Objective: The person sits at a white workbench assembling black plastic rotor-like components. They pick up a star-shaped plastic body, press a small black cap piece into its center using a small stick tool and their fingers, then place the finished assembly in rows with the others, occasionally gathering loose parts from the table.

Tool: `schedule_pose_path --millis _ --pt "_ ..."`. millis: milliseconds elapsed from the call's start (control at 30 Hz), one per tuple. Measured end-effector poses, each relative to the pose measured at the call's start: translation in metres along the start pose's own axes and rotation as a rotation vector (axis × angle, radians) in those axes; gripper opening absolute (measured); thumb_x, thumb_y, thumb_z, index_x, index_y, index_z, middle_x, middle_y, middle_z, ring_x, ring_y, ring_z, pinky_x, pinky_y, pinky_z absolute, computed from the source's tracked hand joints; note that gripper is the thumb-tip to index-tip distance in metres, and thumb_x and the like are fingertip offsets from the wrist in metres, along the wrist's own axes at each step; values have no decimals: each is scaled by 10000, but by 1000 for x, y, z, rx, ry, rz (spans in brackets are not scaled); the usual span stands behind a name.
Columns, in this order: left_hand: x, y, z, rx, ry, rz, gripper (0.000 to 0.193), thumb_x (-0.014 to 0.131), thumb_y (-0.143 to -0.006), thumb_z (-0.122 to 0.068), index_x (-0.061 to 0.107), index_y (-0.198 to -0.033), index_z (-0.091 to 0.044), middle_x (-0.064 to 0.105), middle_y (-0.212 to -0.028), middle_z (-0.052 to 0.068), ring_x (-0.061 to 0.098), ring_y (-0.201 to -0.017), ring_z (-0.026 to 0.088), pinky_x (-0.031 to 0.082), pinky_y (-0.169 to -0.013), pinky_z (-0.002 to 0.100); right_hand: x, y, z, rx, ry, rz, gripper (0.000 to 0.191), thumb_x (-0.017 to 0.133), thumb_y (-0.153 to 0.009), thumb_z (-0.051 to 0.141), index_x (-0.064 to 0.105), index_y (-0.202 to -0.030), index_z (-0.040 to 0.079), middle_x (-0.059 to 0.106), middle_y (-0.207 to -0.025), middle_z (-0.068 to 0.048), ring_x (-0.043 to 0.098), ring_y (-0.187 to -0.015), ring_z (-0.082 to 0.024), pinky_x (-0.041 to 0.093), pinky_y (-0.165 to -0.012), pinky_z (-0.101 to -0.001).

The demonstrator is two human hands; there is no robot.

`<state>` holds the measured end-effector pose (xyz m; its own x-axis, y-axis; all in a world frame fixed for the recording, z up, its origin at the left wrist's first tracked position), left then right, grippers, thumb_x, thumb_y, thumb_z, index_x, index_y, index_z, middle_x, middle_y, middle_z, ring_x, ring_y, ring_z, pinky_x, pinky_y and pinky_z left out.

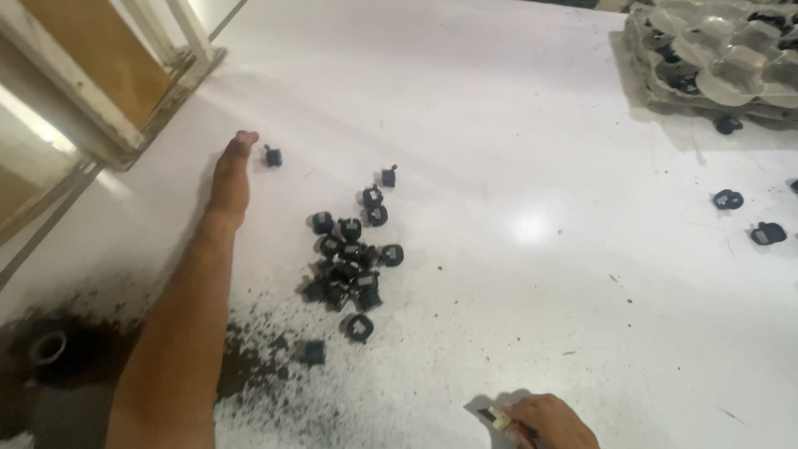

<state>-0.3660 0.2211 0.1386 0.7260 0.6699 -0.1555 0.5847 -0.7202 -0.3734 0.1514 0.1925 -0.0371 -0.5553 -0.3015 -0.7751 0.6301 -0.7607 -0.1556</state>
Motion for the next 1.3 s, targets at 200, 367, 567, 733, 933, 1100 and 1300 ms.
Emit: schedule_pose_path --millis 200,367,567,733,933,1100,1300 --pt "75 -39 11 -116 118 430 866 221 -1009 -696 608 -1371 -12 643 -1408 202 564 -1364 295 312 -1217 459 6 5 -31 296 -440 -231 190 714 -869 87 761 -1046 39 756 -839 -119 820 -793 -202 631 -832 -377" --pt "152 -30 -3 -208 67 819 724 298 -1006 -597 725 -1225 -54 731 -1205 201 681 -1095 300 421 -1119 489 5 -7 -34 90 -397 -192 253 753 -858 143 732 -1079 21 747 -886 -107 806 -835 -172 620 -844 -351" --pt "205 -9 -25 -191 257 1146 627 438 -1041 -524 727 -1162 19 750 -1181 220 747 -1069 327 505 -1098 507 -4 6 -35 624 -603 -295 206 671 -928 133 659 -1097 16 734 -906 -159 738 -807 -209 599 -767 -380" --pt "247 13 -35 -270 339 1058 704 439 -992 -597 627 -1319 -3 711 -1262 198 710 -1122 339 523 -1064 536 -30 -5 -20 592 -687 -344 213 620 -958 124 674 -1100 -25 765 -935 -174 724 -921 -201 545 -873 -352" --pt "163 88 -68 -149 -167 489 785 434 -933 -694 543 -1435 -101 587 -1444 170 537 -1357 309 410 -1118 521 -68 -5 9 588 -984 -449 231 526 -1007 140 581 -1181 -2 643 -1000 -149 696 -907 -243 571 -874 -407" --pt "118 258 -89 -58 -1092 875 1274 705 -725 -784 50 -1625 -164 -128 -1688 178 -95 -1542 421 8 -1173 637 -90 -13 23 695 -1179 -382 242 462 -1023 183 498 -1223 51 609 -972 -137 647 -868 -237 546 -844 -425" --pt "173 222 -70 81 -1202 816 1127 532 -849 -824 30 -1627 -181 -140 -1655 264 -120 -1503 511 8 -1162 728 -86 -22 33 684 -1116 -297 272 551 -1000 155 481 -1247 62 590 -974 -107 610 -869 -202 526 -838 -389"
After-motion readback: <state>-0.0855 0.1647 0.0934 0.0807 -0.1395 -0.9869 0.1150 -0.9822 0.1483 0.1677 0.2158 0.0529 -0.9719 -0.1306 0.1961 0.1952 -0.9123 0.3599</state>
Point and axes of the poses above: each hand's wrist, its own y-axis away from the middle knuckle, its own x-axis out of the palm, z = x × y, the point moved 2 cm from there along -y, towards the middle knuckle
